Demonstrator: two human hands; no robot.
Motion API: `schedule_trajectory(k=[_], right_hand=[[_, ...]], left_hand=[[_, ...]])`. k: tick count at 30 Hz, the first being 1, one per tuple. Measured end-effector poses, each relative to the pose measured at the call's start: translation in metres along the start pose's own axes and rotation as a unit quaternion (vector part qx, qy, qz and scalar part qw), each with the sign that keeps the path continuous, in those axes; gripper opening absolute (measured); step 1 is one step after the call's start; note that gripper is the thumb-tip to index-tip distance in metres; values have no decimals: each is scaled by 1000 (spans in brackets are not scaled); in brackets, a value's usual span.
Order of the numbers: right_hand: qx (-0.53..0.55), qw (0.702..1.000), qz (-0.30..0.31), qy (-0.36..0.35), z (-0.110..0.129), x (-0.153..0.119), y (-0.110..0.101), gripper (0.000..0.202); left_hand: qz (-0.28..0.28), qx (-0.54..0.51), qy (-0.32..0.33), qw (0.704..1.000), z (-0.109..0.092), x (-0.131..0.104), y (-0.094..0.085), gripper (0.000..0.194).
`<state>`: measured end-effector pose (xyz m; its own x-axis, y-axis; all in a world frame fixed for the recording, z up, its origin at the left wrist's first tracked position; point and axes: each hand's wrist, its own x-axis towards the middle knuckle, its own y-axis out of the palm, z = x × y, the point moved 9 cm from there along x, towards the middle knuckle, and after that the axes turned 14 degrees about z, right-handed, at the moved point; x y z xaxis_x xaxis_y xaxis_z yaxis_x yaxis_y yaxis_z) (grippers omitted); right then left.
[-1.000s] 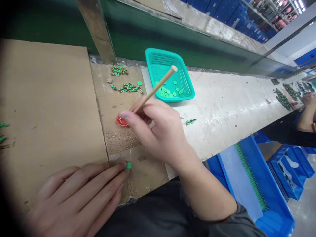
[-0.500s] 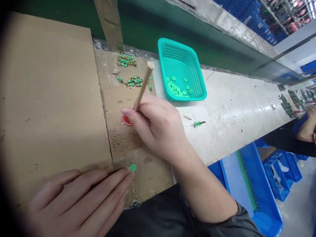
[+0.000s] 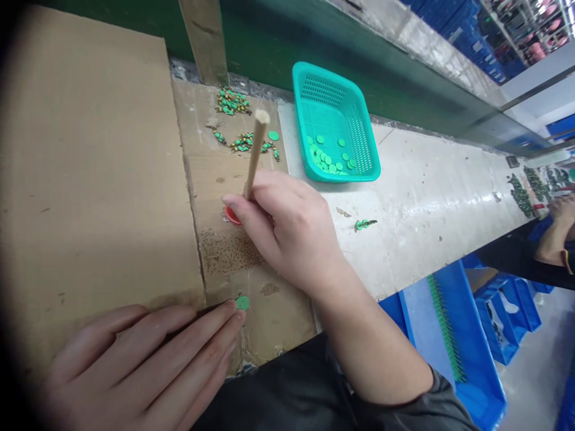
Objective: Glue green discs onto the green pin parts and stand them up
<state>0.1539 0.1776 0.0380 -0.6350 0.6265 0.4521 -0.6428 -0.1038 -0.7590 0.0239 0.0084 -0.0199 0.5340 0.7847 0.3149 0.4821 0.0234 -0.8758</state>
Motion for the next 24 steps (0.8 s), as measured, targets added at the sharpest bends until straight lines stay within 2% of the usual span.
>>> schedule_trajectory(k=[7, 11, 15, 20, 24], right_hand=[[-11, 1000, -18, -5, 3, -2, -3, 37], [-17, 999, -45, 17, 13, -9, -15, 31], [-10, 998, -51, 42, 36, -37, -23, 26], [32, 998, -37, 45, 61, -85, -7, 20], [23, 998, -44, 37, 67, -102, 3, 21]], left_hand=[[4, 25, 1, 1000, -1, 4, -3, 31], [13, 28, 14, 999, -3, 7, -5, 32], [36, 32, 6, 999, -6, 10, -5, 31], [46, 59, -14, 997, -16, 8, -4, 32], [35, 65, -15, 997, -19, 4, -2, 29]])
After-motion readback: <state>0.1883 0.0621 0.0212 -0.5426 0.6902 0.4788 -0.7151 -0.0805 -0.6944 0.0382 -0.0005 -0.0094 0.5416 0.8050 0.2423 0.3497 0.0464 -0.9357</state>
